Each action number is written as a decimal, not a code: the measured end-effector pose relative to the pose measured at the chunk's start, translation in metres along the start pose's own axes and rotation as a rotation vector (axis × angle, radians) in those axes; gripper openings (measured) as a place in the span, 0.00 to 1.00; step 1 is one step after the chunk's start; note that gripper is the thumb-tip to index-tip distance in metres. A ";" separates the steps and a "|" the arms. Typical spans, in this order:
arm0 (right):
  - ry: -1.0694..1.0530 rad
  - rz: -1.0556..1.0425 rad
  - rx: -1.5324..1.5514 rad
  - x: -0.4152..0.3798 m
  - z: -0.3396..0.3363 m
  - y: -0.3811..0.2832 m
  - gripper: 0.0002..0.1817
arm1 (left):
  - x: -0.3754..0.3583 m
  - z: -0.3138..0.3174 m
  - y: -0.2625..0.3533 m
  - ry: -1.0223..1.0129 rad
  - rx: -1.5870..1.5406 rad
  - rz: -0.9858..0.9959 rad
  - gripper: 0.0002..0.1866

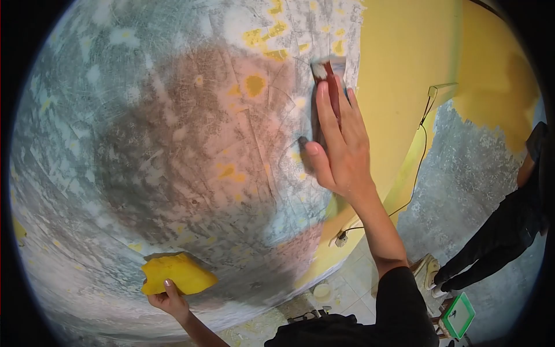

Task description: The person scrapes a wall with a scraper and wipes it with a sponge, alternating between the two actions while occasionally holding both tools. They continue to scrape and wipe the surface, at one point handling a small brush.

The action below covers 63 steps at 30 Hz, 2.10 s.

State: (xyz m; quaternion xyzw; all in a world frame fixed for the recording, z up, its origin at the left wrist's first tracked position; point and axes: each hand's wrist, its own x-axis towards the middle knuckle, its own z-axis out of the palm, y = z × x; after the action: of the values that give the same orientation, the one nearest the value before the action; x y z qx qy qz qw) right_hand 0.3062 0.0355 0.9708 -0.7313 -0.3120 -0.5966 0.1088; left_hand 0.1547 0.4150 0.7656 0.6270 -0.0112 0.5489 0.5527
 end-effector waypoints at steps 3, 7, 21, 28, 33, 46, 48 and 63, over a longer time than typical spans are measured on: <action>-0.056 -0.080 0.123 -0.008 0.008 -0.034 0.33 | 0.000 0.000 0.005 -0.042 0.026 -0.028 0.16; -0.092 -0.049 0.047 -0.036 0.005 -0.018 0.33 | 0.002 0.000 0.010 -0.054 0.047 -0.044 0.16; 0.052 0.070 0.041 -0.009 0.016 -0.024 0.32 | 0.001 0.003 0.012 -0.044 0.035 -0.062 0.16; 0.087 0.155 0.125 0.013 0.016 -0.041 0.33 | 0.002 0.004 0.012 -0.061 -0.066 -0.032 0.15; 0.053 0.173 0.102 -0.019 0.025 -0.063 0.33 | 0.002 0.001 0.009 -0.021 -0.081 -0.043 0.16; 0.027 0.083 0.038 -0.013 0.026 -0.050 0.34 | -0.003 -0.004 0.002 -0.012 -0.095 -0.029 0.16; 0.048 0.127 -0.001 0.006 0.016 -0.030 0.35 | -0.005 -0.001 0.002 -0.043 -0.106 -0.032 0.16; 0.008 0.159 0.047 -0.016 0.017 -0.066 0.31 | 0.000 -0.005 0.007 -0.069 -0.121 -0.088 0.15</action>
State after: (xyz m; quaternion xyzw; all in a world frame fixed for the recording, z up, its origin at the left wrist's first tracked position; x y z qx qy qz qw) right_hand 0.2796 0.0912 0.9372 -0.7486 -0.2665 -0.5817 0.1741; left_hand 0.1466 0.4159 0.7688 0.6111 -0.0360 0.5004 0.6122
